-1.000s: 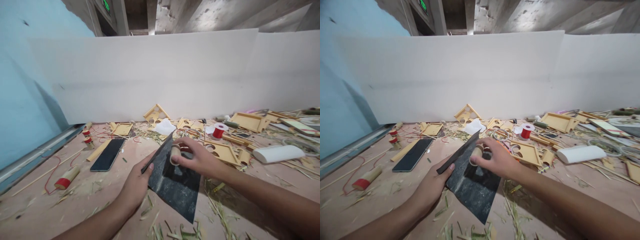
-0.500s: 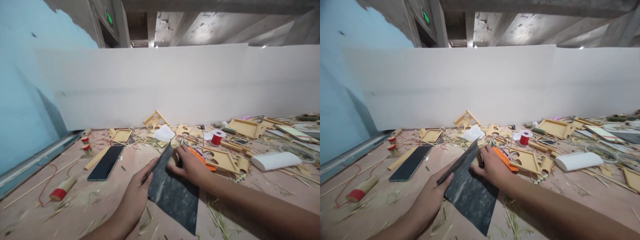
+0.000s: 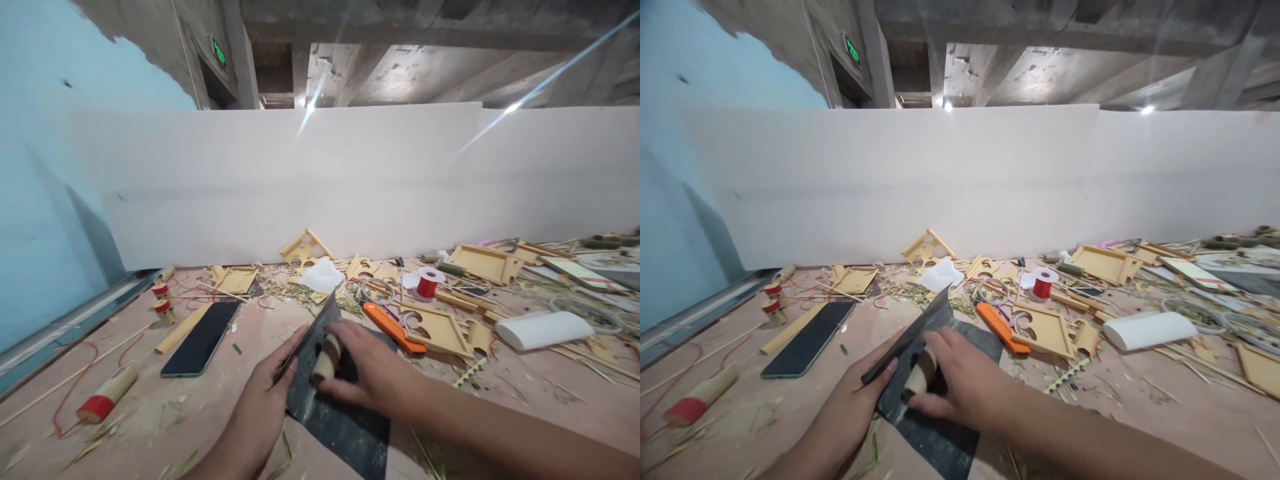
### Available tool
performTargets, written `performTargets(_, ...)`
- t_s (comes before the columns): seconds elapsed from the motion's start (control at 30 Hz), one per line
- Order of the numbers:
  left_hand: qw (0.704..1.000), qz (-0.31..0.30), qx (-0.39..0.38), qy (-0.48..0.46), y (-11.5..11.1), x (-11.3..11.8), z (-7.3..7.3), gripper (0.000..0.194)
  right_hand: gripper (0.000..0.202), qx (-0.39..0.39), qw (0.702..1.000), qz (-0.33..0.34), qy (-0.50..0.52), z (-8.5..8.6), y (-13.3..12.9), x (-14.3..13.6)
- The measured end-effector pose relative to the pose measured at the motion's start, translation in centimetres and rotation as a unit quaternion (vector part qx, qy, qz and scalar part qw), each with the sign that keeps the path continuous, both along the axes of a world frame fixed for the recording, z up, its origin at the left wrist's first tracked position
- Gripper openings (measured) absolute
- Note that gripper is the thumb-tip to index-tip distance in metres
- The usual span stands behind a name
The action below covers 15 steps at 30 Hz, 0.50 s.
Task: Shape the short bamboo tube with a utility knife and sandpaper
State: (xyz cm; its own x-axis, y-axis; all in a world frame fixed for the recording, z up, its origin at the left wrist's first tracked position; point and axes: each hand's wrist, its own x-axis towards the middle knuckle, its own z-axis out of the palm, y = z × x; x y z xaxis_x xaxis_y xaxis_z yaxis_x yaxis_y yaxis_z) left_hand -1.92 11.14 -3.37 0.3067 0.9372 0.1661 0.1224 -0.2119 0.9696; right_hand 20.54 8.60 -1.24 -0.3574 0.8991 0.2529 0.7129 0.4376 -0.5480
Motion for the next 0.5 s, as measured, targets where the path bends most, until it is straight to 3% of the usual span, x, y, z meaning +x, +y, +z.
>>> performTargets(0.1,1.0,-0.004,0.011,0.008,0.03,-0.08,0.07,0.063,0.059,-0.005,0.999,0.045,0.008,0.11,-0.09,-0.13)
performTargets(0.23,1.0,-0.011,0.007,0.005,0.01,0.03,0.35,0.062,0.035,0.017,0.998,-0.054,0.004,0.15,0.32,0.3)
performTargets(0.4,1.0,-0.001,0.003,-0.001,-0.04,0.17,0.42,0.06,0.031,0.042,0.996,0.074,0.024,0.08,0.1,-0.11)
performTargets(0.5,1.0,-0.008,-0.006,-0.001,-0.11,0.15,0.46,0.062,0.028,0.043,0.999,-0.003,0.021,0.13,0.6,0.37)
